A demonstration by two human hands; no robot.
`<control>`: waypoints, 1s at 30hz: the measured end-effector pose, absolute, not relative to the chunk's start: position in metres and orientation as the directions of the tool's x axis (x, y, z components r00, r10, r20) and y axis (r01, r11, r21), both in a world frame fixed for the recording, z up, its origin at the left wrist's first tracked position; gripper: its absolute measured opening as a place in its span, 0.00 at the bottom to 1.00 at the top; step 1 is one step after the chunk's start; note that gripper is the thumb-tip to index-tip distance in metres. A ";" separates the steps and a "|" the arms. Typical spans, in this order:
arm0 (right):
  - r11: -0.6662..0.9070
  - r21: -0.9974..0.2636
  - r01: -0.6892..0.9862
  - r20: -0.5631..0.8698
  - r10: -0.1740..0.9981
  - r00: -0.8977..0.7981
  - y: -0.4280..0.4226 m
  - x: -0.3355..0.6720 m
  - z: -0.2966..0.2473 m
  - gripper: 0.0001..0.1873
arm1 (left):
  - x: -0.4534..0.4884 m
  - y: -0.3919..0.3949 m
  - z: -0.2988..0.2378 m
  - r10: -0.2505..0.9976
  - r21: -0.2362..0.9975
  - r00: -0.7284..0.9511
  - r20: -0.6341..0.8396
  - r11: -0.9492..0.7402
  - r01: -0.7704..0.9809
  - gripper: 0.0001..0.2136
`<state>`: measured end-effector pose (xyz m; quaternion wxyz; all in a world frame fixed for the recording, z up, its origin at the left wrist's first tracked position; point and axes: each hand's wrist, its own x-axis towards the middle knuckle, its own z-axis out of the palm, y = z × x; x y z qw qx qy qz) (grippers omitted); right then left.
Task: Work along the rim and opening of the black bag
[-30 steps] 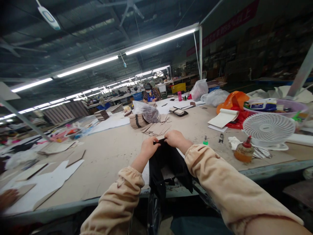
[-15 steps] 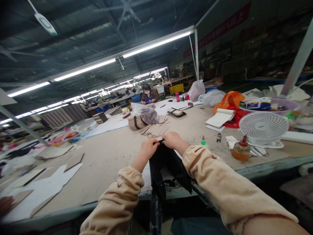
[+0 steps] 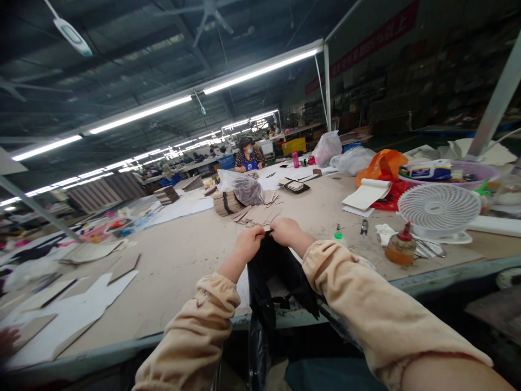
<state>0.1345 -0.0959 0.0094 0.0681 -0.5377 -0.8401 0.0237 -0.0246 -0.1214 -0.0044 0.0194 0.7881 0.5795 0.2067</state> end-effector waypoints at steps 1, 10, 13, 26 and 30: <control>0.421 -0.113 0.900 0.089 0.906 -0.413 -0.096 0.134 0.009 0.14 | -0.025 -0.121 -0.005 0.921 0.275 0.245 0.304 -0.331 0.903 0.07; 0.415 -0.118 0.902 0.094 0.909 -0.405 -0.098 0.135 0.011 0.14 | -0.026 -0.116 -0.009 0.927 0.335 0.204 0.315 -0.309 0.890 0.06; 0.410 -0.122 0.904 0.095 0.911 -0.401 -0.098 0.135 0.011 0.14 | -0.025 -0.115 -0.010 0.935 0.354 0.184 0.302 -0.289 0.889 0.06; 0.416 -0.142 0.898 0.118 0.908 -0.402 -0.096 0.136 0.008 0.13 | -0.026 -0.114 -0.012 0.937 0.356 0.155 0.313 -0.267 0.895 0.07; 0.439 -0.159 0.885 0.146 0.897 -0.418 -0.091 0.140 0.005 0.11 | -0.026 -0.113 -0.011 0.935 0.319 0.189 0.300 -0.285 0.904 0.07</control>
